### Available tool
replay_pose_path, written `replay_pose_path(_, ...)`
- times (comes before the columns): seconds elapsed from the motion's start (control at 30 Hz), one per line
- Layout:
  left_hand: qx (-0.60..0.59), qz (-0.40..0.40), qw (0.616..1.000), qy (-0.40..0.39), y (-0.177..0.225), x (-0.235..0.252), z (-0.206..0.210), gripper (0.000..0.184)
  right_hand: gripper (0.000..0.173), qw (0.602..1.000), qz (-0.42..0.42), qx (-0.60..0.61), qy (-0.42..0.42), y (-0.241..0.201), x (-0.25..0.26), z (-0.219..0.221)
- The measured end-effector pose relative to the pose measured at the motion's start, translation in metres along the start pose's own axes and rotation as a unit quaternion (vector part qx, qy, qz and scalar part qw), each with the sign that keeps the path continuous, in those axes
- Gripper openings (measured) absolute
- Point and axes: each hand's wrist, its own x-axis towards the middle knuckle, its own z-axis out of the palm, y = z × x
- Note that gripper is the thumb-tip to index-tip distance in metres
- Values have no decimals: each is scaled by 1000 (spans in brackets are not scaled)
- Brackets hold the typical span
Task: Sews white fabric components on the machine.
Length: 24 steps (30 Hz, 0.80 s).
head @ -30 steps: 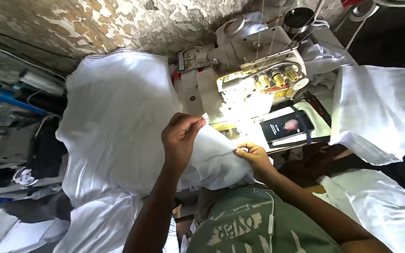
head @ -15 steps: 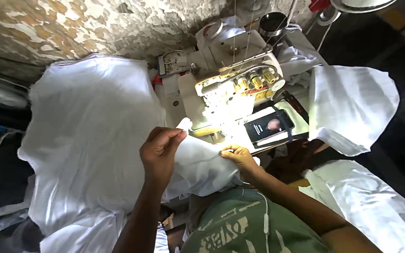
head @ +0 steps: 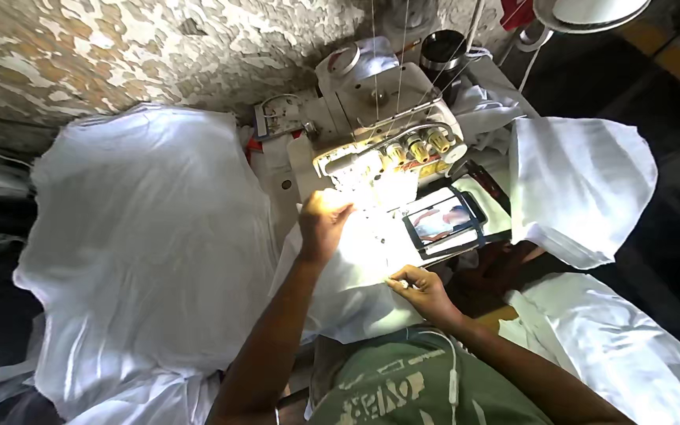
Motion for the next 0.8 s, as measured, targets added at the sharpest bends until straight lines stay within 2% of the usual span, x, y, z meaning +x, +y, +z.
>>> replay_pose_path(0.07,25,21,999,9,-4,-3,15,13,9,998,27,52,14,2,-5,-2)
replay_pose_path(0.17,60,46,997,22,-11,-7,22,14,8,998,21,44,51,7,-8,-5)
replay_pose_path(0.33,56,8,997,42,-15,-8,19,10,9,997,22,44,62,7,-6,-4)
replay_pose_path(0.43,122,24,990,73,-13,-14,21,11,8,996,33,62,53,6,-5,-2)
replay_pose_path(0.57,254,32,966,13,17,-41,20,14,9,997,27,42,64,4,-6,-2)
replay_pose_path(0.8,250,-20,968,-1,24,-54,28,14,7,993,5,43,107,-7,8,-5)
